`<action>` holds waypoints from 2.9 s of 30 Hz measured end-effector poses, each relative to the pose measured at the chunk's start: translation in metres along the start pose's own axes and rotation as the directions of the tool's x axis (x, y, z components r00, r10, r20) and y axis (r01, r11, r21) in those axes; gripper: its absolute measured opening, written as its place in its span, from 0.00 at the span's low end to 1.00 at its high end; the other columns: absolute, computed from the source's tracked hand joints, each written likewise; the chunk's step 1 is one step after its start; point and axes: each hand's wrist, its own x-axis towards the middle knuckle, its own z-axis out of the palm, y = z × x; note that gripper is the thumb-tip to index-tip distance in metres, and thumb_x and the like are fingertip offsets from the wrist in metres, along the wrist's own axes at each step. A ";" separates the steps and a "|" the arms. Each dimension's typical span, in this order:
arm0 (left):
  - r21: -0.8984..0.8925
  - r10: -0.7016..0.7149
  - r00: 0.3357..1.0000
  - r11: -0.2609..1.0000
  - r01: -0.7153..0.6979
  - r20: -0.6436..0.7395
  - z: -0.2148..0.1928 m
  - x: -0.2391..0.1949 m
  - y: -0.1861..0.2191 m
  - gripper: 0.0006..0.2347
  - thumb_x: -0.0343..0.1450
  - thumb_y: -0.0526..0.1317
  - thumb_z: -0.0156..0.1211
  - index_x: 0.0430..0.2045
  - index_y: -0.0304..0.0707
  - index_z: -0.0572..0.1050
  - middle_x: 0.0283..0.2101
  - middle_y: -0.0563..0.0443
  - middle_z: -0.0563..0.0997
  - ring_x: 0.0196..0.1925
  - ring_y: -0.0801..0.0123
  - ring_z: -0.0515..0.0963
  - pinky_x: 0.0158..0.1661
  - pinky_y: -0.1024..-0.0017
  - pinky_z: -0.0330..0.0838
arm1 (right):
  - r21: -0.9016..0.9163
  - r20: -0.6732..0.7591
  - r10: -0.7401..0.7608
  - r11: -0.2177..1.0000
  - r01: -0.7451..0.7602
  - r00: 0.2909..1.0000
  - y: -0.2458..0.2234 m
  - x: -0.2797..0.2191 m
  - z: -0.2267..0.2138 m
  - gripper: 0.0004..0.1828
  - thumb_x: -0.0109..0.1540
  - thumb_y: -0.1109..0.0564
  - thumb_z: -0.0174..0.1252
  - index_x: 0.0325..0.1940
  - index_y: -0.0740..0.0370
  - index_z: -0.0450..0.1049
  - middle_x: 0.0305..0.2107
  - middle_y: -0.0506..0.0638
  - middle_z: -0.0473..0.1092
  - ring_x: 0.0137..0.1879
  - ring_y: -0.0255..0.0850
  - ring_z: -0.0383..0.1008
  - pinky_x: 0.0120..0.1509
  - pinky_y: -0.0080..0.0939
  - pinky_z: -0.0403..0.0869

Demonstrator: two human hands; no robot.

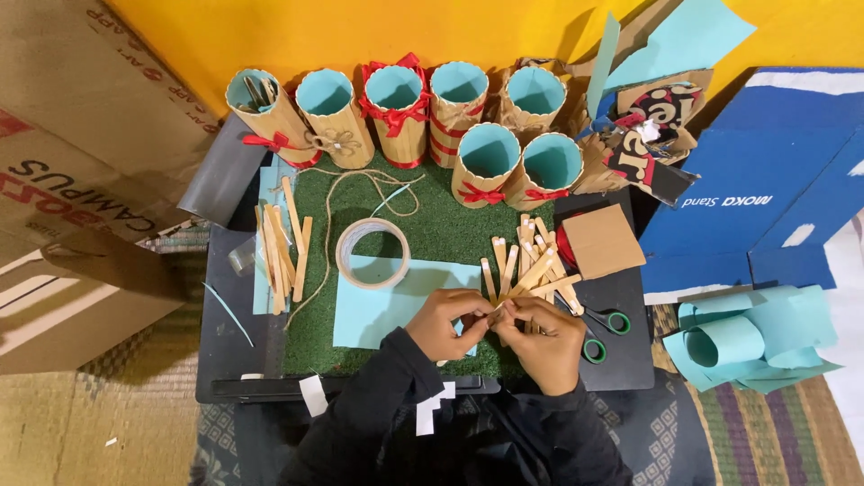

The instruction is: Assembling a craft project by gluing popsicle sticks onto paper and trimming materials with scissors.

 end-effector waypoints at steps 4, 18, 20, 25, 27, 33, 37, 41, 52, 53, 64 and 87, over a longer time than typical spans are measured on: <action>-0.025 -0.006 1.000 1.000 0.006 -0.002 0.002 -0.001 -0.002 0.07 0.69 0.24 0.57 0.30 0.32 0.81 0.20 0.47 0.77 0.16 0.66 0.73 0.21 0.72 0.72 | -0.022 0.000 -0.042 0.999 0.042 0.999 0.001 -0.003 0.000 0.09 0.56 0.65 0.68 0.23 0.67 0.77 0.17 0.55 0.75 0.27 0.39 0.78 0.30 0.35 0.75; -0.102 -0.103 0.995 0.989 0.104 0.011 0.002 -0.008 -0.012 0.04 0.71 0.27 0.61 0.32 0.30 0.82 0.22 0.43 0.77 0.19 0.64 0.76 0.20 0.70 0.72 | -0.032 -0.014 0.137 0.990 -0.137 0.990 0.036 -0.023 -0.009 0.03 0.53 0.67 0.68 0.30 0.65 0.81 0.20 0.59 0.78 0.29 0.37 0.79 0.28 0.36 0.73; -0.095 -0.094 0.996 0.991 0.094 0.007 0.003 -0.008 -0.013 0.03 0.71 0.27 0.62 0.32 0.29 0.82 0.23 0.43 0.77 0.19 0.64 0.76 0.20 0.70 0.73 | -0.008 -0.004 0.153 0.988 -0.153 0.988 0.028 -0.017 -0.009 0.03 0.55 0.68 0.66 0.32 0.65 0.82 0.24 0.58 0.79 0.32 0.39 0.81 0.31 0.37 0.75; -0.081 -0.101 0.995 0.992 0.101 0.002 0.003 -0.007 -0.013 0.02 0.71 0.27 0.61 0.31 0.30 0.81 0.23 0.44 0.77 0.20 0.64 0.77 0.19 0.70 0.74 | 0.035 0.046 0.136 0.990 -0.137 0.990 0.014 -0.014 -0.010 0.08 0.55 0.67 0.68 0.37 0.60 0.85 0.30 0.53 0.82 0.36 0.40 0.83 0.39 0.38 0.79; -0.062 -0.120 0.993 0.991 0.119 -0.013 0.004 -0.006 -0.012 0.03 0.71 0.27 0.61 0.29 0.31 0.81 0.21 0.44 0.77 0.20 0.65 0.77 0.19 0.71 0.74 | -0.069 0.018 -0.009 0.998 0.010 1.000 0.003 -0.009 -0.008 0.05 0.58 0.65 0.68 0.38 0.61 0.85 0.28 0.55 0.81 0.30 0.46 0.82 0.33 0.40 0.78; 0.030 -0.124 0.988 0.991 0.127 -0.093 0.004 -0.005 -0.015 0.00 0.69 0.28 0.65 0.29 0.30 0.80 0.22 0.42 0.78 0.20 0.61 0.79 0.19 0.68 0.75 | -0.250 -0.062 -0.067 0.967 0.050 0.996 0.027 -0.015 -0.008 0.04 0.58 0.63 0.69 0.33 0.55 0.82 0.25 0.49 0.79 0.30 0.45 0.80 0.36 0.39 0.77; 0.007 -0.185 0.947 0.981 0.193 -0.263 0.005 -0.015 -0.038 0.03 0.70 0.33 0.69 0.33 0.34 0.82 0.24 0.48 0.82 0.26 0.69 0.81 0.24 0.73 0.79 | -0.259 -0.051 -0.039 0.966 0.024 0.998 0.031 -0.006 -0.022 0.06 0.60 0.63 0.72 0.32 0.60 0.80 0.25 0.53 0.78 0.29 0.47 0.79 0.36 0.43 0.77; -0.043 -0.171 0.901 0.985 0.168 -0.398 0.005 -0.014 -0.045 0.04 0.72 0.33 0.67 0.34 0.31 0.79 0.21 0.45 0.82 0.21 0.67 0.82 0.21 0.72 0.81 | -0.358 -0.035 -0.044 0.933 0.029 0.998 0.030 -0.008 -0.021 0.09 0.55 0.63 0.77 0.32 0.63 0.81 0.20 0.54 0.75 0.25 0.48 0.76 0.29 0.41 0.75; -0.089 -0.253 0.874 0.967 0.237 -0.416 0.009 -0.017 -0.041 0.05 0.79 0.35 0.48 0.42 0.30 0.64 0.14 0.42 0.79 0.13 0.69 0.79 0.15 0.78 0.76 | -0.190 0.045 -0.049 0.980 0.056 0.998 0.003 -0.016 -0.008 0.13 0.65 0.69 0.60 0.53 0.64 0.81 0.33 0.59 0.77 0.41 0.57 0.79 0.45 0.52 0.77; -0.078 -0.254 0.871 0.966 0.245 -0.420 0.009 -0.018 -0.042 0.06 0.79 0.35 0.47 0.42 0.30 0.63 0.13 0.42 0.79 0.12 0.69 0.79 0.15 0.78 0.76 | -0.077 0.103 0.066 0.995 -0.058 0.993 0.004 -0.022 -0.004 0.14 0.61 0.68 0.64 0.49 0.60 0.83 0.32 0.56 0.79 0.40 0.51 0.81 0.45 0.49 0.78; 0.217 -0.092 0.895 0.955 0.205 -0.437 0.016 -0.033 -0.059 0.05 0.80 0.36 0.44 0.44 0.33 0.62 0.10 0.47 0.76 0.12 0.71 0.78 0.18 0.81 0.71 | 0.155 0.150 0.315 0.929 -0.337 0.937 0.026 -0.059 0.038 0.08 0.53 0.67 0.69 0.35 0.60 0.86 0.21 0.49 0.78 0.33 0.30 0.74 0.38 0.37 0.78; 0.361 -0.061 0.927 0.910 0.204 -0.371 0.014 -0.029 -0.039 0.06 0.79 0.39 0.45 0.43 0.35 0.64 0.09 0.48 0.72 0.11 0.58 0.76 0.21 0.74 0.70 | 0.186 0.053 0.162 0.968 -0.170 0.985 0.001 -0.042 0.046 0.11 0.51 0.72 0.66 0.19 0.68 0.71 0.16 0.56 0.73 0.27 0.29 0.65 0.26 0.37 0.72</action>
